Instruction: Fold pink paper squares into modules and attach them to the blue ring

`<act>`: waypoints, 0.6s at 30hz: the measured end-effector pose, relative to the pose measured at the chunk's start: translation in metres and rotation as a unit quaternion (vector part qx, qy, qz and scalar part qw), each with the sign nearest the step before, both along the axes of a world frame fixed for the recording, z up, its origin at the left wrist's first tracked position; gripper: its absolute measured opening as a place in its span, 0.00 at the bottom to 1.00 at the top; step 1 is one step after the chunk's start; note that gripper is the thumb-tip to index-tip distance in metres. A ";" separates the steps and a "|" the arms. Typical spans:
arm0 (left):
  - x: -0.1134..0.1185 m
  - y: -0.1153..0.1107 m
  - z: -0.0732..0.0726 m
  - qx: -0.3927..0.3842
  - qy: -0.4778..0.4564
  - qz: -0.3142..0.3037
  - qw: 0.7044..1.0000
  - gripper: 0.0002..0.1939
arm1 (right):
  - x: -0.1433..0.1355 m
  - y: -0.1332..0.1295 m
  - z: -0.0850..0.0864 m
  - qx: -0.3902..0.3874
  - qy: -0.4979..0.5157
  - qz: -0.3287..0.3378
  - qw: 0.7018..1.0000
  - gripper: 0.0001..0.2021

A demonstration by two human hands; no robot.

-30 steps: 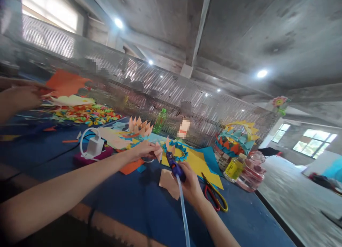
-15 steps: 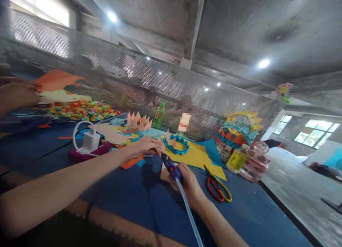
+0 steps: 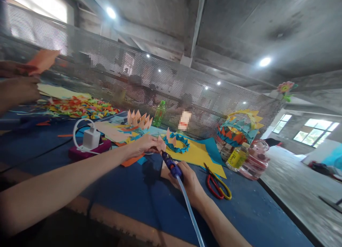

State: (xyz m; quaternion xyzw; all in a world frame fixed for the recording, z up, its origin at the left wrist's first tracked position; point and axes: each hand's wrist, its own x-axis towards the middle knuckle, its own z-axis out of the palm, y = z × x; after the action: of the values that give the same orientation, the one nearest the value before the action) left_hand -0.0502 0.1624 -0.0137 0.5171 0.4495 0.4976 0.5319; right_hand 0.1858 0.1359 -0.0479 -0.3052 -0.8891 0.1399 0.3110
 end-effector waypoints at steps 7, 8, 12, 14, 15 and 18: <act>-0.001 0.003 0.000 -0.003 0.006 0.031 1.000 0.06 | 0.001 0.005 -0.004 0.010 0.010 0.006 1.000 0.06; -0.001 0.003 0.000 -0.002 0.006 0.034 0.999 0.07 | 0.001 0.005 -0.005 0.010 0.011 0.009 1.000 0.06; -0.001 0.003 0.001 0.000 0.006 0.041 0.999 0.09 | 0.001 0.007 -0.007 0.018 0.016 0.004 1.000 0.07; -0.001 0.004 0.002 -0.002 0.003 0.043 0.999 0.09 | 0.002 0.008 -0.009 0.017 0.019 0.002 1.000 0.07; -0.001 0.004 0.002 -0.003 0.002 0.045 0.999 0.09 | 0.002 0.009 -0.010 0.014 0.019 0.003 1.000 0.08; -0.002 0.006 0.002 -0.005 -0.003 0.053 0.999 0.09 | 0.003 0.009 -0.010 0.009 0.016 0.004 1.000 0.08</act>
State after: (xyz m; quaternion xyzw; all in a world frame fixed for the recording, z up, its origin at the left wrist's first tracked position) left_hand -0.0519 0.1685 -0.0115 0.4882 0.4770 0.5242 0.5092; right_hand 0.1891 0.1450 -0.0577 -0.2968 -0.8865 0.1376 0.3272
